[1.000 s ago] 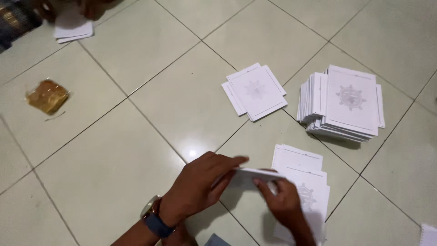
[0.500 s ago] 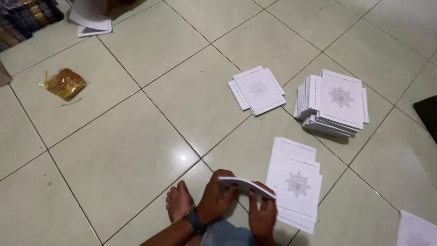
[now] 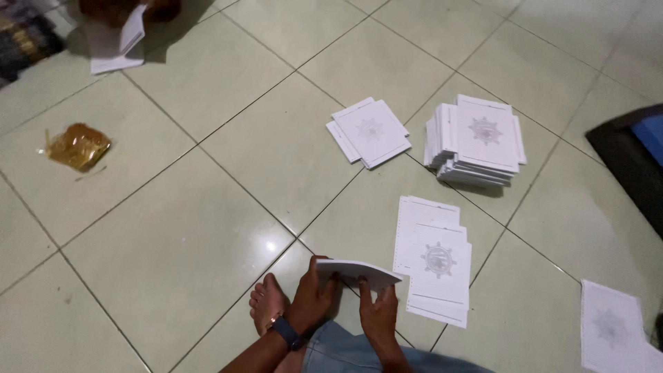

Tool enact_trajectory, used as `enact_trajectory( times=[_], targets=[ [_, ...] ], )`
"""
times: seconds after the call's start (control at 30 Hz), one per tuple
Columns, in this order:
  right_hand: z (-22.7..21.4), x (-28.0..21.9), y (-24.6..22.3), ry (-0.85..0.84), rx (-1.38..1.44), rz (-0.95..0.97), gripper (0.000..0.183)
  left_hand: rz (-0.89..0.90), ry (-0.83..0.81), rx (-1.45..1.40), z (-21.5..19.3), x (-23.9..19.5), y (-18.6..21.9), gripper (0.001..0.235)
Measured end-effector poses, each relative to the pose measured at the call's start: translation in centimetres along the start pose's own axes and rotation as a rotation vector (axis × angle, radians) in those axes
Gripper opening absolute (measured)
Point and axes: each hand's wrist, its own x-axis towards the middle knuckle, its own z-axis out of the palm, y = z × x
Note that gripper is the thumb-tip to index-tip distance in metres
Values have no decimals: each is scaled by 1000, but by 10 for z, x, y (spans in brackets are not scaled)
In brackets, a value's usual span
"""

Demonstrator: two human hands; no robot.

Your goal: The person sits on a tiled floor and repeatedly picks up sheets of paper, aligns them, and places them into a growing stack. The person handles the papers by hand, occasionally flipping through them before stacking.

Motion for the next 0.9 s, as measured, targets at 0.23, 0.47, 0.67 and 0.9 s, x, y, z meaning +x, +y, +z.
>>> enact_trajectory(
  times=[0.23,0.47,0.67,0.9],
  targets=[
    [-7,-18,-38,-10,-115,89,46,-45,126,-51,-13,1,14,39],
    [-31,-12,-74,-353,297,202,64,-456,-236,-234,-50,17,97,48],
    [-61,11,-104,-378,-11,242,59,-601,-181,-514,-19,36,62,51],
    [-138,86,-34,247,-857,124,83,-650,50,-527,-6,32,30,53]
  ],
)
